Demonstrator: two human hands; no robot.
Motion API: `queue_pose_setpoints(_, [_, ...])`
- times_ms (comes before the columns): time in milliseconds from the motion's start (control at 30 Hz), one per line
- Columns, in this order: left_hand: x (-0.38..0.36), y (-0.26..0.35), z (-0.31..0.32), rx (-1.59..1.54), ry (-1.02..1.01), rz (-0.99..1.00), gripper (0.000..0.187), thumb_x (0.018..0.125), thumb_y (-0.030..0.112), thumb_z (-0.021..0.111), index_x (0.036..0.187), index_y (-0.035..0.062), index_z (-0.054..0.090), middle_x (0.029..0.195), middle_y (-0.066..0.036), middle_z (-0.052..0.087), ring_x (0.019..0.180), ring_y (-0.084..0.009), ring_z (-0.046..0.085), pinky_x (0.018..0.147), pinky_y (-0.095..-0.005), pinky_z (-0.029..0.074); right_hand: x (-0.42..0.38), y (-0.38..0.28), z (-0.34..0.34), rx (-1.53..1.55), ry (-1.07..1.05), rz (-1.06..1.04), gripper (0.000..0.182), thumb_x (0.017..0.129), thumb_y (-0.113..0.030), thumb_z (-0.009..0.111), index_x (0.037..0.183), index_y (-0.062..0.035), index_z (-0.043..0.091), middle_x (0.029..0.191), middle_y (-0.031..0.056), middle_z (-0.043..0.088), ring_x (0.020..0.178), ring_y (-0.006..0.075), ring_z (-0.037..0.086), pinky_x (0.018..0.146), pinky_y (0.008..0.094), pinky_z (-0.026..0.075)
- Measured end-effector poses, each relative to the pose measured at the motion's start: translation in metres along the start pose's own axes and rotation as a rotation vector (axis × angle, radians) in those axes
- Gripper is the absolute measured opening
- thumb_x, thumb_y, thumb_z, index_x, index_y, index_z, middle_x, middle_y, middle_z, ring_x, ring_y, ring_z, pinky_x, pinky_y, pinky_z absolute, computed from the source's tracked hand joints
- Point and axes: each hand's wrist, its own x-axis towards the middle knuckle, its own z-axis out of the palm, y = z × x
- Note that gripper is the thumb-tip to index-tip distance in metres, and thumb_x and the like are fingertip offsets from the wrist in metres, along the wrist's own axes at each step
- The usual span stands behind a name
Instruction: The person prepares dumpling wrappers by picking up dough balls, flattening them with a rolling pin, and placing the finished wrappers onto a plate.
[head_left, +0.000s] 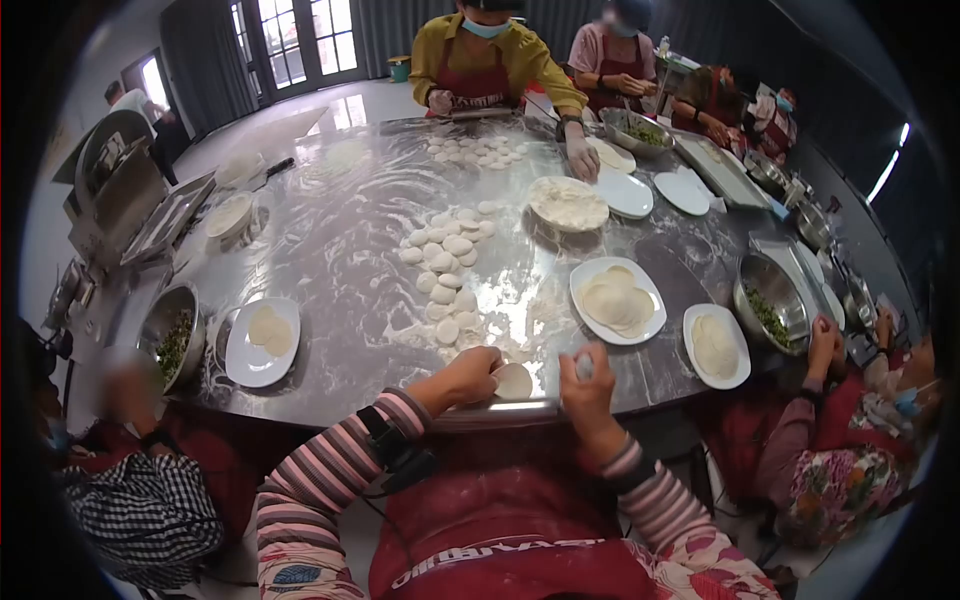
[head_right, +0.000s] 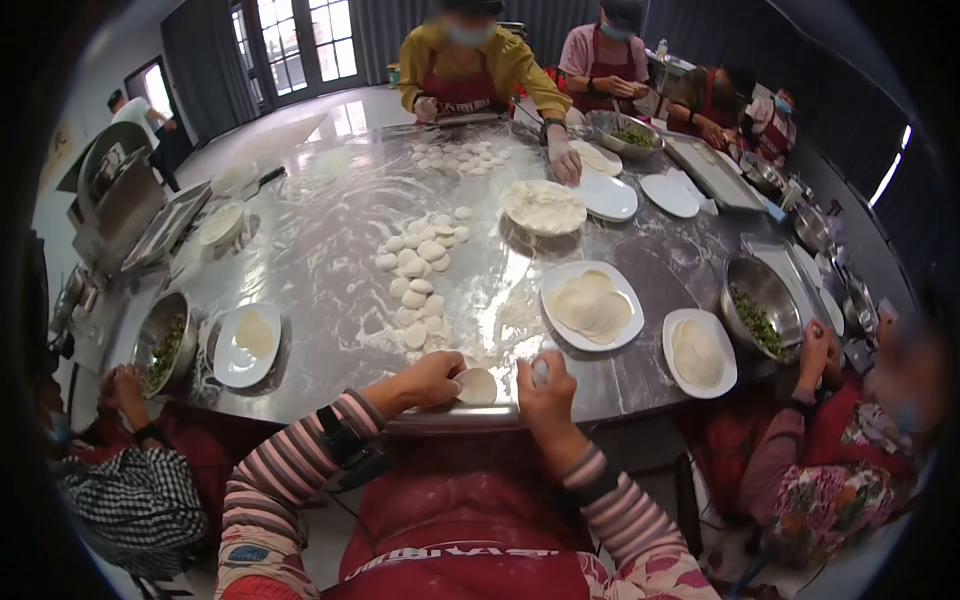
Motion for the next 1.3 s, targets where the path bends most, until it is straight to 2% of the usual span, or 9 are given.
queue_pose_setpoints(300, [0.019,-0.004,-0.002,0.040,0.078,0.053,0.017,0.075,0.012,0.059,0.084,-0.0023,0.061,0.074,-0.016,0.063,0.070,-0.0275,0.061,0.066,-0.0367,0.047,0.024,0.021,0.020,-0.162,0.017,-0.313,0.020,0.075,-0.004,0.067,0.080,-0.0047,0.048,0.058,0.0128,0.052,0.053,0.0347,0.056,0.049,0.0408,0.043])
queue_pose_setpoints(433, [0.006,-0.011,-0.001,-0.042,0.019,0.017,0.014,0.073,0.007,0.056,0.084,-0.0021,0.059,0.073,-0.016,0.061,0.069,-0.0256,0.059,0.065,-0.0347,0.047,-0.001,0.003,-0.001,0.029,-0.017,-0.042,0.021,0.075,-0.004,0.068,0.082,-0.0046,0.048,0.060,0.0133,0.052,0.052,0.0323,0.056,0.047,0.0403,0.042])
queue_pose_setpoints(567, [0.012,-0.002,0.004,0.001,0.151,0.061,0.017,0.074,0.011,0.054,0.085,-0.0005,0.061,0.083,-0.022,0.063,0.081,-0.0350,0.061,0.072,-0.0393,0.047,0.042,0.018,0.040,-0.051,-0.024,-0.096,0.019,0.076,-0.004,0.066,0.085,-0.0040,0.049,0.065,0.0191,0.055,0.058,0.0401,0.055,0.049,0.0420,0.042])
queue_pose_setpoints(967, [-0.001,-0.008,-0.011,-0.010,0.004,0.100,0.017,0.076,0.009,0.054,0.087,-0.0022,0.060,0.078,-0.017,0.063,0.075,-0.0249,0.060,0.069,-0.0354,0.047,0.018,0.023,0.019,-0.154,-0.015,-0.244,0.020,0.075,-0.004,0.067,0.085,-0.0045,0.050,0.065,0.0174,0.054,0.056,0.0371,0.055,0.051,0.0411,0.043])
queue_pose_setpoints(1033, [0.001,-0.005,-0.011,-0.001,0.039,0.070,0.020,0.078,0.012,0.053,0.089,-0.0030,0.060,0.079,-0.018,0.063,0.076,-0.0258,0.060,0.070,-0.0359,0.047,0.042,0.020,0.046,0.028,-0.047,-0.078,0.017,0.078,-0.007,0.064,0.086,-0.0045,0.050,0.067,0.0199,0.054,0.058,0.0391,0.055,0.052,0.0429,0.042])
queue_pose_setpoints(1133, [0.011,-0.006,-0.009,0.043,0.085,0.063,0.028,0.084,0.020,0.051,0.091,-0.0049,0.062,0.079,-0.021,0.064,0.076,-0.0269,0.062,0.071,-0.0375,0.047,0.050,0.020,0.054,-0.054,-0.001,-0.208,0.014,0.080,-0.008,0.061,0.087,-0.0034,0.051,0.067,0.0205,0.054,0.060,0.0396,0.055,0.054,0.0443,0.044])
queue_pose_setpoints(1200, [0.008,-0.005,-0.007,0.080,0.052,0.045,0.027,0.081,0.021,0.056,0.090,-0.0037,0.063,0.075,-0.019,0.063,0.073,-0.0263,0.062,0.069,-0.0380,0.047,0.038,0.026,0.032,-0.395,-0.020,-0.598,0.016,0.079,-0.009,0.064,0.084,-0.0033,0.050,0.067,0.0166,0.053,0.059,0.0364,0.057,0.050,0.0419,0.044])
queue_pose_setpoints(1233, [-0.001,0.005,-0.009,0.134,0.061,0.062,0.024,0.076,0.021,0.057,0.085,-0.0001,0.065,0.080,-0.023,0.064,0.078,-0.0364,0.062,0.071,-0.0419,0.047,0.024,0.025,0.025,-0.103,-0.040,-0.279,0.018,0.079,-0.008,0.066,0.084,-0.0035,0.050,0.065,0.0158,0.053,0.057,0.0351,0.057,0.048,0.0416,0.044])
queue_pose_setpoints(1300, [-0.002,0.010,-0.004,0.126,0.043,0.036,0.019,0.074,0.017,0.060,0.085,0.0016,0.063,0.080,-0.021,0.063,0.079,-0.0352,0.062,0.069,-0.0410,0.047,0.004,0.015,0.004,-0.109,-0.028,-0.264,0.021,0.076,-0.007,0.069,0.085,-0.0046,0.049,0.061,0.0151,0.052,0.053,0.0353,0.057,0.046,0.0394,0.043])
